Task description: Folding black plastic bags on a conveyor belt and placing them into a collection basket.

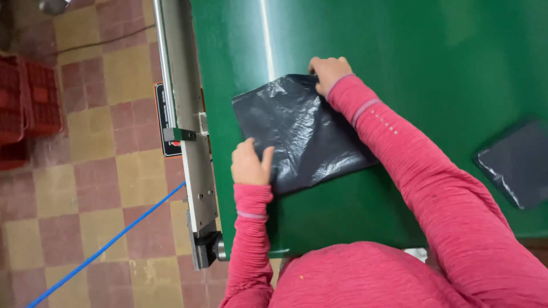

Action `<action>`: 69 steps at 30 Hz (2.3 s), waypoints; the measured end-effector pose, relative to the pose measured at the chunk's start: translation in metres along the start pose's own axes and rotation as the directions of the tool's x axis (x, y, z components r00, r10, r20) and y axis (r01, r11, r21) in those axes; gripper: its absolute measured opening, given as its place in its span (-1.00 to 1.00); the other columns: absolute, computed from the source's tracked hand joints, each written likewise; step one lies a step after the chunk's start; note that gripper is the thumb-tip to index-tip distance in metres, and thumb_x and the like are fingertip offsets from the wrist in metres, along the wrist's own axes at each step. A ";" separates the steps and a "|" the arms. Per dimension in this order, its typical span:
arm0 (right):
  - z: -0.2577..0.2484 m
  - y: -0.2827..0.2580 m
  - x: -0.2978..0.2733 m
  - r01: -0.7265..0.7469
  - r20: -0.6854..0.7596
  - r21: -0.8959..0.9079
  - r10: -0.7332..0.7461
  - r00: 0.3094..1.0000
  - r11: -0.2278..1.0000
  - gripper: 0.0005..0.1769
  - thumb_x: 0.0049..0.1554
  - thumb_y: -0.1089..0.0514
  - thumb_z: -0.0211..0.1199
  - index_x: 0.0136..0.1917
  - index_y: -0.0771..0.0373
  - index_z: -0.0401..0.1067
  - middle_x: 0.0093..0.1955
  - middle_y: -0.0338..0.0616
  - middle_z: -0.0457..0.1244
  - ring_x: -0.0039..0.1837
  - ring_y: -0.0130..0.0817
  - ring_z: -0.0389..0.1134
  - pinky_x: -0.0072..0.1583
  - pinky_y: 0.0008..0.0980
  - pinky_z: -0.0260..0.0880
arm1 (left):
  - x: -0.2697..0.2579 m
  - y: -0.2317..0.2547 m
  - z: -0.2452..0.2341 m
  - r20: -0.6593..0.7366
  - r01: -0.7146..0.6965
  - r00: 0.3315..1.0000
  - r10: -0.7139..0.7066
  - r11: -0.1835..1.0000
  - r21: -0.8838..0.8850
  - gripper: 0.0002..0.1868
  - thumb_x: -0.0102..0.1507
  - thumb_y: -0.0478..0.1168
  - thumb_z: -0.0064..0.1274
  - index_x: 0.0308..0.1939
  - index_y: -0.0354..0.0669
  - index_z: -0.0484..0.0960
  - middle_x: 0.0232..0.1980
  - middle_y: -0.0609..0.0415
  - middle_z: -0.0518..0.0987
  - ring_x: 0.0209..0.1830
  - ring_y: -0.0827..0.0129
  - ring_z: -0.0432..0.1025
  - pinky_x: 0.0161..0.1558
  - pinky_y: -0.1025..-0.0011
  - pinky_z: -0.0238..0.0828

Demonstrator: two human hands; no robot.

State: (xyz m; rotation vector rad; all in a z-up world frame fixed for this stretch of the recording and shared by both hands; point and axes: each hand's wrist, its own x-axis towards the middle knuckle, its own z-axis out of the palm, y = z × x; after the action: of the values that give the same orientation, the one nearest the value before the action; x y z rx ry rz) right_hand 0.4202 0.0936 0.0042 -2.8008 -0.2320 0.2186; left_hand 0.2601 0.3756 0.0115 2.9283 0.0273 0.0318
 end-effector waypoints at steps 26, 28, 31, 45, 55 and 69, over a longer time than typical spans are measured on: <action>0.081 -0.119 -0.267 0.511 -0.261 0.016 -0.489 0.832 0.860 -0.30 -0.13 0.30 0.27 0.32 0.44 0.34 0.37 0.21 0.21 0.47 0.16 0.15 0.43 0.11 0.14 | -0.095 -0.057 0.050 0.259 -0.789 0.572 0.778 0.609 -0.087 -0.85 0.39 -0.07 0.09 -0.17 -0.02 0.63 -0.13 0.11 0.61 -0.05 0.18 0.54 -0.13 0.17 0.48; 0.119 -0.102 -0.283 0.544 -0.320 0.052 -0.502 0.803 0.837 -0.37 -0.05 0.27 0.30 0.31 0.39 0.35 0.38 0.17 0.22 0.47 0.12 0.17 0.43 0.11 0.15 | -0.084 -0.031 0.029 0.276 -0.775 0.475 0.836 0.546 -0.320 -0.81 0.36 -0.05 0.10 -0.10 -0.04 0.69 -0.16 0.05 0.64 -0.13 0.10 0.55 -0.17 0.15 0.46; 0.183 -0.063 -0.306 0.553 -0.402 0.198 -0.447 0.799 0.809 -0.49 0.04 0.30 0.27 0.29 0.23 0.39 0.35 -0.02 0.29 0.44 0.00 0.29 0.46 0.07 0.23 | -0.042 -0.001 0.040 0.417 -0.323 0.462 0.783 0.586 -0.743 -0.60 0.33 0.06 -0.03 -0.10 -0.16 0.75 -0.20 -0.03 0.69 -0.19 0.11 0.58 -0.15 0.21 0.48; 0.177 -0.014 -0.287 -0.092 0.484 0.799 0.543 0.687 -0.595 -0.85 0.22 0.15 0.05 0.02 0.17 0.39 -0.07 -0.20 0.38 -0.10 -0.27 0.45 -0.03 -0.16 0.52 | -0.033 0.085 0.059 0.040 -0.351 0.933 0.359 0.927 -0.129 -0.53 0.20 0.06 0.19 -0.10 -0.30 0.50 -0.05 -0.20 0.53 -0.01 -0.18 0.43 -0.18 -0.04 0.41; 0.062 0.105 -0.400 0.093 -0.515 0.857 0.836 0.191 0.506 -0.45 0.30 0.24 0.22 0.50 0.29 0.14 0.21 -0.04 0.25 0.22 -0.29 0.30 0.28 -0.30 0.35 | -0.090 0.287 0.033 -0.327 -0.601 0.620 0.713 0.164 -0.782 -0.87 0.35 -0.35 0.01 -0.04 -0.28 0.45 -0.09 -0.19 0.47 -0.09 -0.12 0.44 -0.01 0.16 0.43; 0.013 0.282 -0.434 -0.633 -0.469 0.601 0.856 0.216 0.489 -0.32 0.27 0.04 0.19 0.57 0.13 0.07 0.02 0.21 0.39 -0.11 0.25 0.42 -0.03 0.12 0.40 | -0.103 0.495 0.168 -0.021 -0.622 0.750 0.661 0.694 -0.363 -0.71 0.37 0.01 0.00 -0.06 -0.14 0.46 -0.03 -0.12 0.56 -0.06 -0.14 0.48 -0.14 -0.09 0.38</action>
State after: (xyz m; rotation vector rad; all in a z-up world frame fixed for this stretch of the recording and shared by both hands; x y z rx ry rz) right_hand 0.0327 -0.2466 -0.0463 -2.1679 1.3242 -0.6495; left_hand 0.1691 -0.1456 -0.0500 2.4211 -0.9331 -0.0178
